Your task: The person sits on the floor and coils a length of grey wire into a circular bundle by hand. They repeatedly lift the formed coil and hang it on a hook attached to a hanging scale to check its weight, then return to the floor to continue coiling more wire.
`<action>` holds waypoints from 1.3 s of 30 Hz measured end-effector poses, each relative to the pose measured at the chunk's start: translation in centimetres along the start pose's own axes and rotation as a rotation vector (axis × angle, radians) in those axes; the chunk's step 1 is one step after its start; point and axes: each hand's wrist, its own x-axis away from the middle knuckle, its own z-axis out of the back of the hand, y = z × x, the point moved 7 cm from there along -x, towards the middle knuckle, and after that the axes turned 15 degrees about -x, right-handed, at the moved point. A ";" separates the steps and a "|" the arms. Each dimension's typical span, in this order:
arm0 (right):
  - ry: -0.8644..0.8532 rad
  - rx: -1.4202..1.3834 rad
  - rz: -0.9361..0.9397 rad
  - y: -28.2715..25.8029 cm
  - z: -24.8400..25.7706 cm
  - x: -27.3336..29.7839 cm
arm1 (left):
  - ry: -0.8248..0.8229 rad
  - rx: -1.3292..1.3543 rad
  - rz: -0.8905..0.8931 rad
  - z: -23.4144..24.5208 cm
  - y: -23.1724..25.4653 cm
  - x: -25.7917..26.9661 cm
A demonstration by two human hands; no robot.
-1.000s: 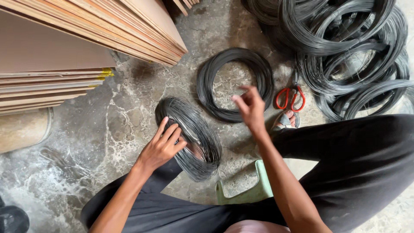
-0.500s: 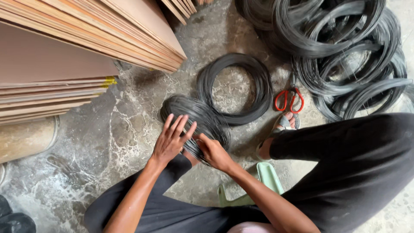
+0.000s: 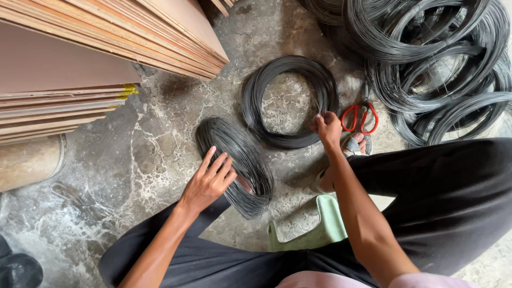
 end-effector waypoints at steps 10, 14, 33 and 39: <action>-0.231 -0.410 0.382 -16.8 -1.6 11.3 | 0.041 -0.049 0.005 0.7 -1.4 -0.3; -0.340 -0.199 0.445 -20.5 -3.2 16.0 | 0.067 -0.052 0.023 1.0 -1.8 -0.9; -0.705 -0.055 0.696 -23.5 -6.5 23.0 | 0.105 -0.117 0.084 2.3 -1.7 -2.0; 0.042 0.133 0.548 -15.8 -1.4 8.2 | 0.102 -0.070 0.058 3.0 -1.2 -1.9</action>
